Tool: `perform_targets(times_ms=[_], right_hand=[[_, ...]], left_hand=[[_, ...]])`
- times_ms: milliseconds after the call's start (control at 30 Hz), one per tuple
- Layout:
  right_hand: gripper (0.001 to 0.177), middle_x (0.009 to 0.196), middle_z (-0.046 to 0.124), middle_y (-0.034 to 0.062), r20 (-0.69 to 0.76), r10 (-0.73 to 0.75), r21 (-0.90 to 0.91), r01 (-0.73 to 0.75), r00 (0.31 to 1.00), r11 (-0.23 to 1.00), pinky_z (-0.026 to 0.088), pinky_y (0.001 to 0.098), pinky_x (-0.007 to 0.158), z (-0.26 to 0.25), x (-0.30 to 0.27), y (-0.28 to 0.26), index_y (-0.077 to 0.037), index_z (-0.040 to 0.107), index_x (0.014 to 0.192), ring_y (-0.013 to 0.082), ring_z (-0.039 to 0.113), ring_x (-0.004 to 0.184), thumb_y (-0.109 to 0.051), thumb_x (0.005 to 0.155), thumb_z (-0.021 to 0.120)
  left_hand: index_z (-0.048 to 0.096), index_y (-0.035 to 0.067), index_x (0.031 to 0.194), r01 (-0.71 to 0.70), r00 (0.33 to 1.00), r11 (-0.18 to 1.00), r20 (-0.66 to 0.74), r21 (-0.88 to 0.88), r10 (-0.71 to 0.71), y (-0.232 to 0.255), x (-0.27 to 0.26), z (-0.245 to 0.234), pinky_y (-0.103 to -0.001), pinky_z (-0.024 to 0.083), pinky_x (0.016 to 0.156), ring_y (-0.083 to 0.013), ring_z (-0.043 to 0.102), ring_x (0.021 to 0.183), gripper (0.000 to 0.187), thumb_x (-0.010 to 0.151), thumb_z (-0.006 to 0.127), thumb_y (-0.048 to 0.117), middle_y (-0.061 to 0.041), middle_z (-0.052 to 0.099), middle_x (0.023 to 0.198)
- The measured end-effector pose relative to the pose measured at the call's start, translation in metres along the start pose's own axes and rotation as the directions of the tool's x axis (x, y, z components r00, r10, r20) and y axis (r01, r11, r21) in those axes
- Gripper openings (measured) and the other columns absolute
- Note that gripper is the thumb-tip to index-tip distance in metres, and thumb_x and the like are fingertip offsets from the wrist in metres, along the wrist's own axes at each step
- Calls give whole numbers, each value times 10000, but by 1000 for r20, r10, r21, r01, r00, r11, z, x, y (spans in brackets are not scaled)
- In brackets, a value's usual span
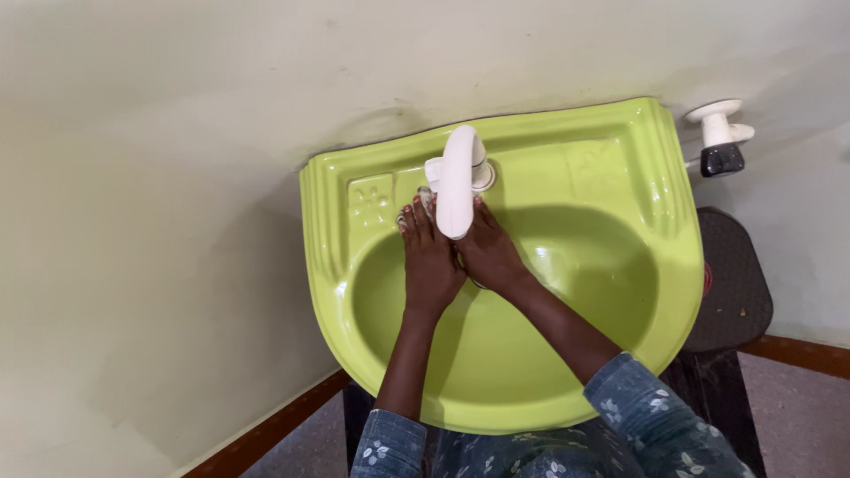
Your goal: The person washes a small patterned cloth by hand in a lime-green sink. They repeatedly wet, scrub, and rinse the cloth under running water, then wring it out and place it on a nearby stool. The person also rinses their hands and briefly wipes the sink basin.
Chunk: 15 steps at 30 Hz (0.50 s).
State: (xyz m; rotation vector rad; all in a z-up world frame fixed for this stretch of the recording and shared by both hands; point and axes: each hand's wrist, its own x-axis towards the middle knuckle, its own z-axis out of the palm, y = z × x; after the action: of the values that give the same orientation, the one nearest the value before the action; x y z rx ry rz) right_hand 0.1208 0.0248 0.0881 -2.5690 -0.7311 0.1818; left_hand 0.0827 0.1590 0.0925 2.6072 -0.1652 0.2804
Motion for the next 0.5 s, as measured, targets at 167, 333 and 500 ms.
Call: perform_targets(times_ms=[167,333,500], right_hand=[[686,1658,270,86,95,-133,-439,161,987,884,160,609,1220,-12,-14,43,-149,350,1554,292,212,1556,-264,922,591],[802,1693,242,14,81,-156,-661,170,984,731,152,587,1210,-35,-33,69,-230,301,1624,250,233,1537,-220,888,620],[699,1647,328,52,-56,-85,-401,56,995,914,153,643,1218,-61,-51,90,-199,359,1563,271,257,1532,-206,913,614]], left_hand=[[254,-11,1577,-25,996,1000,90,11,24,27,-3,13,-668,125,1247,-525,193,1530,820,877,648,154,-300,271,1633],[156,-56,1610,-15,991,1000,136,-5,15,53,1,27,-678,130,1240,-471,210,1540,898,874,623,158,-286,278,1616],[159,-26,1613,-83,989,994,129,68,73,83,16,45,-678,126,1196,-485,164,1550,908,851,622,147,-292,192,1671]])
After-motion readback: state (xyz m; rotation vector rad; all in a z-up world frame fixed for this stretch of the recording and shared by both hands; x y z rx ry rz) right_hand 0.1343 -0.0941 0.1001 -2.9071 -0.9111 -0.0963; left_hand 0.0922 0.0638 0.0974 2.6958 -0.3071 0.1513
